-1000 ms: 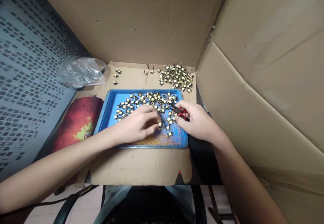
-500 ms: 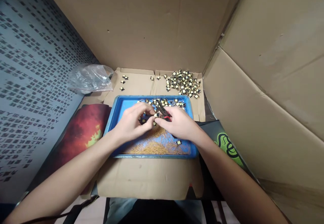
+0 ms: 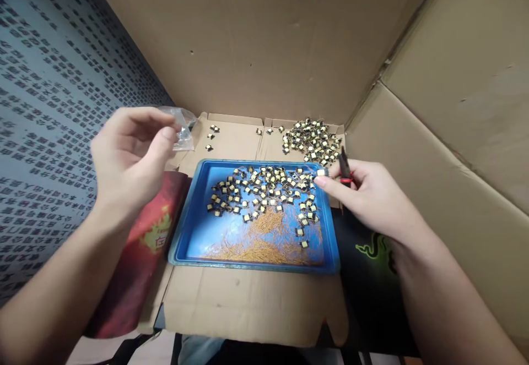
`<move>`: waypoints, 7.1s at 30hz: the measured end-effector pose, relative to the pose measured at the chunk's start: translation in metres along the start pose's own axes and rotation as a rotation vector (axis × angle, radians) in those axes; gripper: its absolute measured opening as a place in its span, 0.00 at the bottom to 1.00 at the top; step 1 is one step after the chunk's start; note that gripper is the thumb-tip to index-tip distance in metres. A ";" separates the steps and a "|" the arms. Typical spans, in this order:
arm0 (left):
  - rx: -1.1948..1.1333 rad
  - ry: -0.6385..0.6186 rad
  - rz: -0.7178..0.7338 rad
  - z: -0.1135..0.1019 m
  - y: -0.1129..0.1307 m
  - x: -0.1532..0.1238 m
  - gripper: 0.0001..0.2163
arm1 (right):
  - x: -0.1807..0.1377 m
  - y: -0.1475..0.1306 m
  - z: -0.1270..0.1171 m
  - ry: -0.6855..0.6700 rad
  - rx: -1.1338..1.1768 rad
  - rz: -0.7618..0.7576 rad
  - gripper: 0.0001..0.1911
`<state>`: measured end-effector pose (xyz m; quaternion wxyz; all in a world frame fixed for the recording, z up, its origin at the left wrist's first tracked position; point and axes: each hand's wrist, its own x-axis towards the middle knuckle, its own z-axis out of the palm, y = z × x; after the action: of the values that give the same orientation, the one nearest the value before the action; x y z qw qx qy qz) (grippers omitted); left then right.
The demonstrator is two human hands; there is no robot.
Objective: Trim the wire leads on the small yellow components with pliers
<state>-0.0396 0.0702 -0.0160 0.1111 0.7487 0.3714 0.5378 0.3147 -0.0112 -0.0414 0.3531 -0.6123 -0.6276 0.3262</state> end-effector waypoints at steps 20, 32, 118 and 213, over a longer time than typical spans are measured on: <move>-0.671 -0.682 -0.544 0.073 0.016 -0.065 0.13 | -0.011 0.000 0.085 -0.153 0.171 -0.283 0.07; -0.553 -0.618 -0.377 0.073 0.015 -0.067 0.15 | -0.012 0.005 0.088 -0.143 0.276 -0.246 0.08; -0.816 -0.937 -0.582 0.071 0.028 -0.065 0.18 | -0.015 -0.004 0.091 -0.124 0.415 -0.032 0.10; -0.623 -1.060 -0.424 0.068 0.023 -0.061 0.18 | -0.022 -0.016 0.082 -0.219 0.337 -0.003 0.09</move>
<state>0.0225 0.0287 -0.0738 0.5949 0.7557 0.2326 0.1445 0.2368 -0.0322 -0.0727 0.3808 -0.5043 -0.5998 0.4909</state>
